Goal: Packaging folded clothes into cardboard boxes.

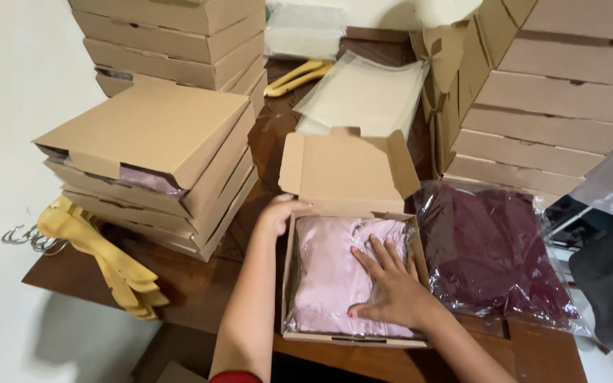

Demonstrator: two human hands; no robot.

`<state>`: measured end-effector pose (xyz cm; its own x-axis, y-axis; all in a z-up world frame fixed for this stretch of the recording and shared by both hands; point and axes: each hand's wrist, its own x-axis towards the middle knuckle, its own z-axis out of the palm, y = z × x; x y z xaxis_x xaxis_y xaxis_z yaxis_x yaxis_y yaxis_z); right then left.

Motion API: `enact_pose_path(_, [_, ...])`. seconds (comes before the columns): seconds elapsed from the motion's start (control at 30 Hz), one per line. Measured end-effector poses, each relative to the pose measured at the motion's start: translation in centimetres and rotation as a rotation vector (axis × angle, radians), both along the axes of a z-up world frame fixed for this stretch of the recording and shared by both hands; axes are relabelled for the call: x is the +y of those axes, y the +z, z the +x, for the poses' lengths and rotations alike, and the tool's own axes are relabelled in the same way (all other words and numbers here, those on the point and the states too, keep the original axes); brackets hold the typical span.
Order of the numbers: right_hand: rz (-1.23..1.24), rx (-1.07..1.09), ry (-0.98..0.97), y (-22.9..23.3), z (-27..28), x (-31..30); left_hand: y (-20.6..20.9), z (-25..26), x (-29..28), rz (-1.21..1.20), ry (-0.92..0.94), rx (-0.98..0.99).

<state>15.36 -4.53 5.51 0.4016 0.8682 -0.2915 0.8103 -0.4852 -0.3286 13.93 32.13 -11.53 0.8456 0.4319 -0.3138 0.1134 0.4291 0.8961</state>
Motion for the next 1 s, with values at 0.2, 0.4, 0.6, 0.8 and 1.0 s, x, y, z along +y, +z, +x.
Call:
enact_pose_path(0.2, [0.011, -0.014, 0.004, -0.5, 0.0, 0.0, 5.2, -3.8, -4.8, 0.3, 0.118, -0.243])
enact_pose_path(0.4, [0.11, -0.015, -0.008, -2.4, 1.0, -0.4, 7.3, -7.0, -6.8, 0.443, 0.166, -0.326])
enact_pose_path(0.6, [0.876, -0.08, -0.561, -7.2, 3.0, -4.1, 7.4, -8.8, -8.4, 0.793, 0.29, -0.354])
enact_pose_path(0.8, [1.268, 0.017, -0.444, -4.6, 7.3, -4.3, 10.7, -8.5, -7.6, 0.846, 0.135, -0.144])
enact_pose_path(1.0, [0.89, -0.094, -0.338, -1.9, 11.9, 0.5, 12.8, -6.8, -8.5, 0.884, 0.155, -0.099])
